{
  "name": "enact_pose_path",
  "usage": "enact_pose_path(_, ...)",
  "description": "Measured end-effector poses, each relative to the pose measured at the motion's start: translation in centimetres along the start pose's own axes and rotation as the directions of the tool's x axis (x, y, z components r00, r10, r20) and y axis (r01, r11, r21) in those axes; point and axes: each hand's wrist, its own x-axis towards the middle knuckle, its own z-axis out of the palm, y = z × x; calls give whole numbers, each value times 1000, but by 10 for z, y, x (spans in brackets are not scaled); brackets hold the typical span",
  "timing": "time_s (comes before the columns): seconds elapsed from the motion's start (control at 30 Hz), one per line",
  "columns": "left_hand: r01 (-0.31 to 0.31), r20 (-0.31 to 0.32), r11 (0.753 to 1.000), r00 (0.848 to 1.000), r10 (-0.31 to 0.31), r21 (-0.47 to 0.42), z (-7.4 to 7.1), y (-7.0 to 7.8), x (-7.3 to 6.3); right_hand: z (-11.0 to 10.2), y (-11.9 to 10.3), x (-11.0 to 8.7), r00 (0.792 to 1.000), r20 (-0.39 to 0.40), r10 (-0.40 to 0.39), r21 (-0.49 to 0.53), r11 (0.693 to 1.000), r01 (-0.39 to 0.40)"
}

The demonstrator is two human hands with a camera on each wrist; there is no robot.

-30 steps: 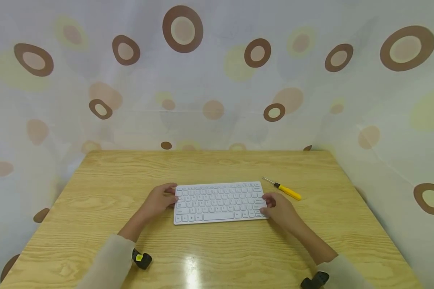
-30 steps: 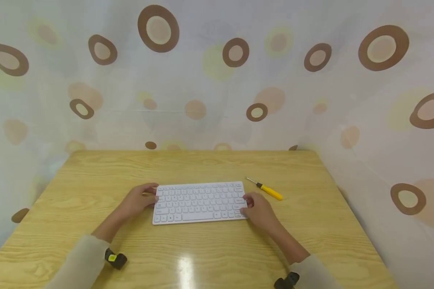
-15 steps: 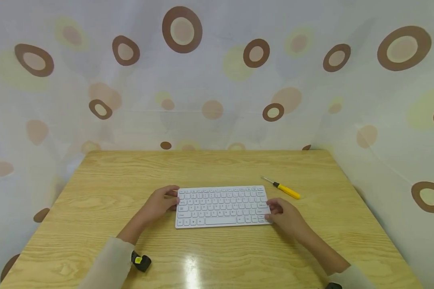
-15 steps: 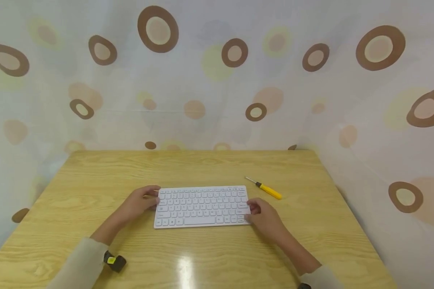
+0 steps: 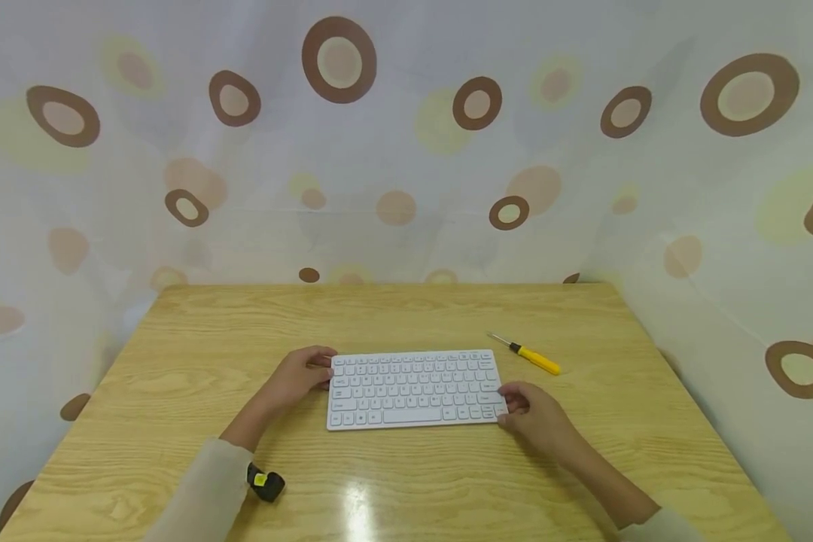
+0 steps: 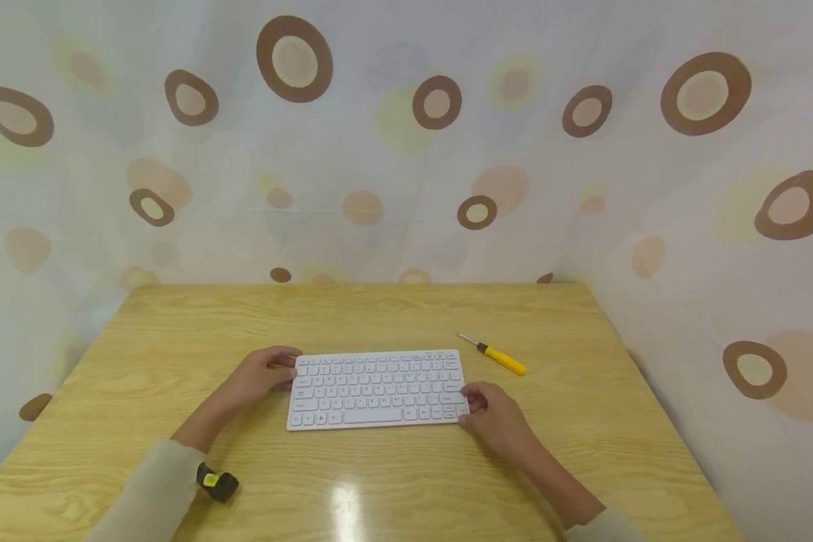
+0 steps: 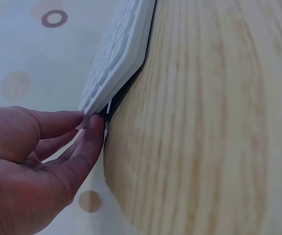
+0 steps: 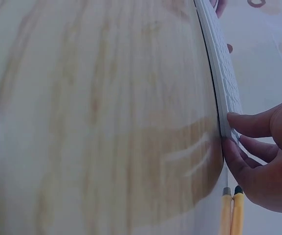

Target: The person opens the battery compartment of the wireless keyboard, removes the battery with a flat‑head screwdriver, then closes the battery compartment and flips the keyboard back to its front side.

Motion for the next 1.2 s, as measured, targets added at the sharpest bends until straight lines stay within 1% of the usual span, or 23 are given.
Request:
enact_pose_path(0.07,-1,3,1000,1000,1,-1,0,1,0,0,1,0,1000,-5,-3,-5,1000,3)
enact_pose_path(0.17,-3,-5,1000,1000,4,23,-3,5,-1,1,0,0,1000,-6,-17,-5,1000,17)
enact_pose_path(0.23,-3,-9,1000,1000,4,27,-7,9,-2,1,-1,0,1000,-4,-26,-8,1000,26)
enact_pose_path(0.3,-9,0,1000,1000,9,23,-12,14,-4,2,-2,2,1000,2,-31,-12,999,31)
enact_pose_path(0.43,-44,46,997,998,47,-62,-22,27,-7,3,-4,4,999,12,-38,-18,999,39)
enact_pose_path(0.53,-79,67,992,994,86,-102,-31,37,-7,5,-7,7,997,21,-68,-7,998,68)
enact_pose_path(0.67,-102,61,991,992,108,-85,-42,50,-7,9,-12,11,995,29,-96,13,995,96)
enact_pose_path(0.73,-104,51,992,993,108,-76,-46,58,-7,12,-13,13,995,34,-94,16,996,93)
enact_pose_path(0.83,-112,46,990,992,117,-87,-50,68,-6,15,-15,15,996,38,-80,25,997,79)
enact_pose_path(1.03,-117,37,986,992,122,-117,-54,84,-6,18,-18,20,997,49,-67,63,996,64)
enact_pose_path(1.2,-135,20,981,990,139,-136,-54,98,-6,20,-22,20,993,72,-97,88,992,90)
